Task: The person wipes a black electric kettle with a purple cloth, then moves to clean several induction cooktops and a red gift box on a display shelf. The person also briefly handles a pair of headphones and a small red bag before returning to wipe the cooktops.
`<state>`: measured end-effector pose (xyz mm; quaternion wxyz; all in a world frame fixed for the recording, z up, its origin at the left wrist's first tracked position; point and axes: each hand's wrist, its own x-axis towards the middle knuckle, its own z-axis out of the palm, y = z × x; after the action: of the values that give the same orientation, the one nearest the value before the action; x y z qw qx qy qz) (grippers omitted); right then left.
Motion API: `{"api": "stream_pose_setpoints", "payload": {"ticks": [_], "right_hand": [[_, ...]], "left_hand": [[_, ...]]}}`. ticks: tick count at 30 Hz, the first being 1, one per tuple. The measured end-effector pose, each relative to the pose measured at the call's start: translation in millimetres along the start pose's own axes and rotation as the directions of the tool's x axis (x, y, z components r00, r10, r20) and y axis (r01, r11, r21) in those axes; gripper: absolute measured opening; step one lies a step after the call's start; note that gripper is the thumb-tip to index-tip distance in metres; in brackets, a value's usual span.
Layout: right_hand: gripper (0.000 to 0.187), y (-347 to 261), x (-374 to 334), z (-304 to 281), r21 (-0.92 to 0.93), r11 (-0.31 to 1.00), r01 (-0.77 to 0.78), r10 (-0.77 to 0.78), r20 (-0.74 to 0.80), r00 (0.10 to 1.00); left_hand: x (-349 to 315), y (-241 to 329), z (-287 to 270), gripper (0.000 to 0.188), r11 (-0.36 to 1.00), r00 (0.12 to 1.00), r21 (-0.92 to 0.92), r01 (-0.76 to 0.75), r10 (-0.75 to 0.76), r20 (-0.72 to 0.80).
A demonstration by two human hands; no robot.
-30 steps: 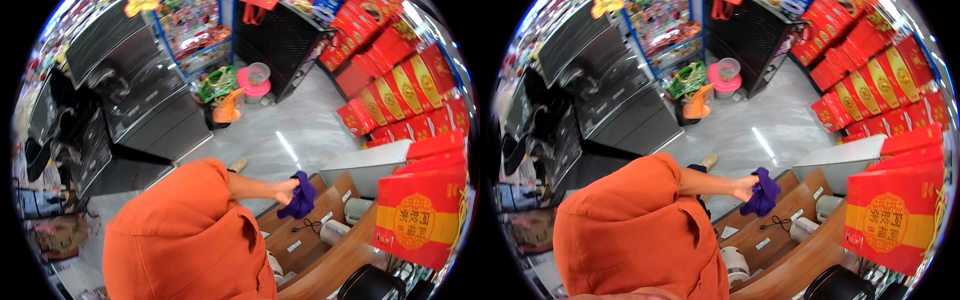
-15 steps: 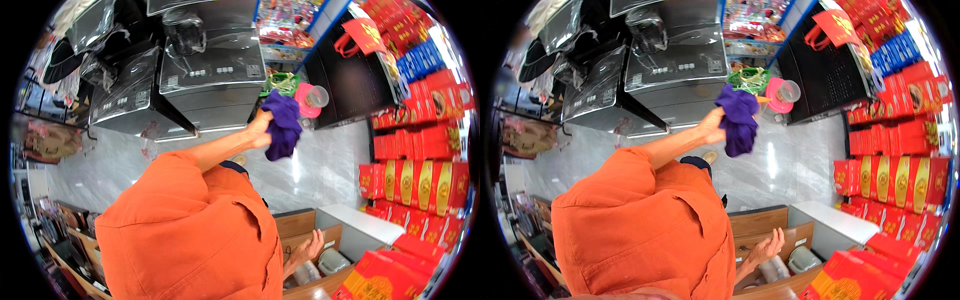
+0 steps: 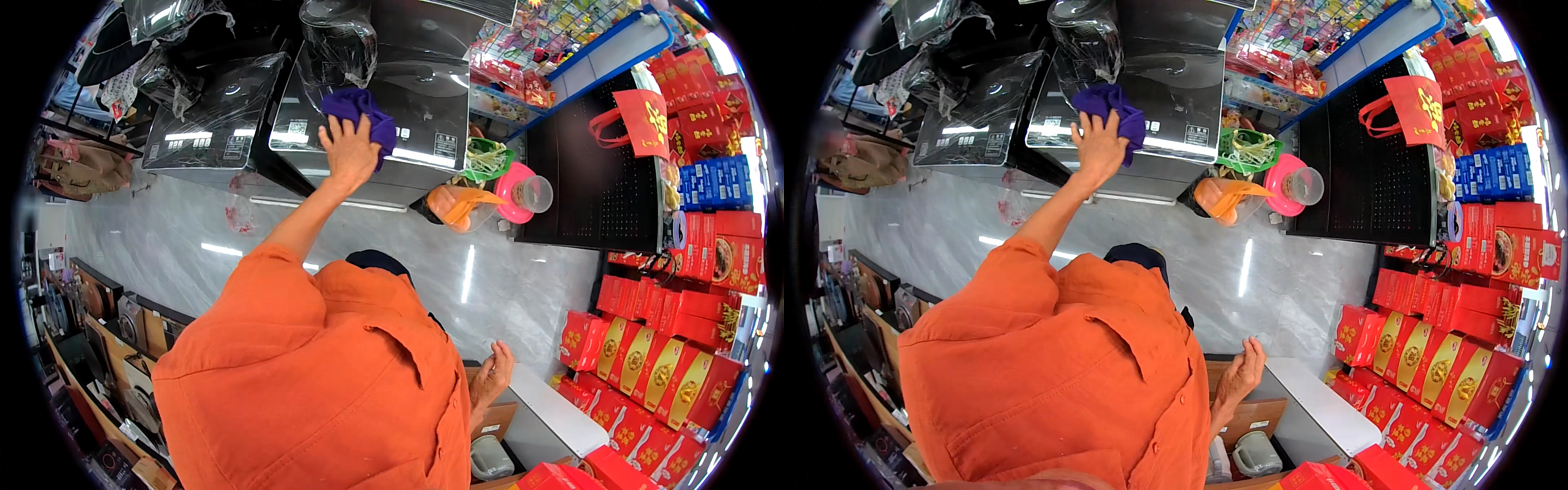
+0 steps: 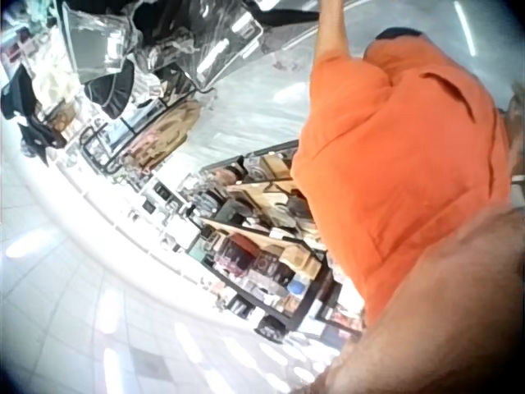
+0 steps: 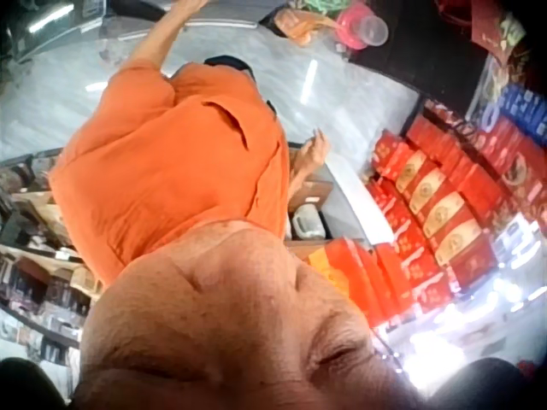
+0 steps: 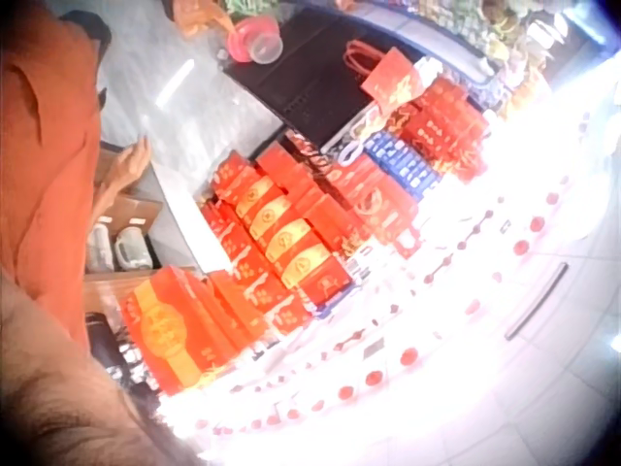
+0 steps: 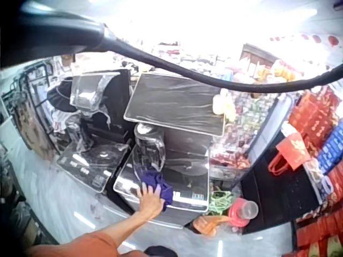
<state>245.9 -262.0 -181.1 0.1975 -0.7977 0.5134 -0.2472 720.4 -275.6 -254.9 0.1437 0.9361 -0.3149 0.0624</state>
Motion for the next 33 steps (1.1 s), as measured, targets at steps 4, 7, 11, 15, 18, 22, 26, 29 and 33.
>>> {"api": "stream_pose_setpoints", "payload": {"ticks": [4,7,11,15,18,22,26,29,33], "right_hand": [[0.028,-5,26,10,0.014,1.000,-0.019,0.018,0.040,0.999],[0.027,-8,50,20,0.014,1.000,0.009,-0.010,0.070,0.997],[0.026,-6,78,33,0.049,0.998,0.040,-0.047,0.151,0.987],[0.025,-3,113,45,0.077,0.990,0.119,-0.137,0.285,0.949],[0.025,1,146,53,0.104,0.978,0.178,-0.205,0.388,0.898],[0.023,10,197,67,0.163,0.953,0.254,-0.301,0.456,0.838],[0.026,35,234,73,0.217,0.937,0.274,-0.346,0.464,0.816],[0.025,53,257,70,0.231,0.943,0.241,-0.326,0.488,0.809],[0.024,75,278,68,0.274,0.942,0.192,-0.312,0.509,0.803]], "left_hand": [[18,46,18,0.061,0.989,0.989,-0.020,-0.149,0.150,0.015],[44,82,29,0.059,0.970,0.973,-0.092,-0.225,0.228,0.025],[78,113,45,0.055,0.935,0.943,-0.125,-0.332,0.331,-0.029],[100,112,59,0.055,0.906,0.916,-0.140,-0.399,0.399,-0.029],[101,83,51,0.054,0.881,0.893,-0.162,-0.444,0.450,0.000],[57,31,13,0.057,0.937,0.942,-0.118,-0.330,0.334,0.024],[8,-18,-5,0.062,0.998,1.000,0.065,0.001,-0.002,0.009],[-4,-23,6,0.060,0.950,0.951,0.095,0.298,-0.287,-0.112],[14,50,32,0.056,0.946,0.944,0.124,0.298,-0.273,-0.185]]}}
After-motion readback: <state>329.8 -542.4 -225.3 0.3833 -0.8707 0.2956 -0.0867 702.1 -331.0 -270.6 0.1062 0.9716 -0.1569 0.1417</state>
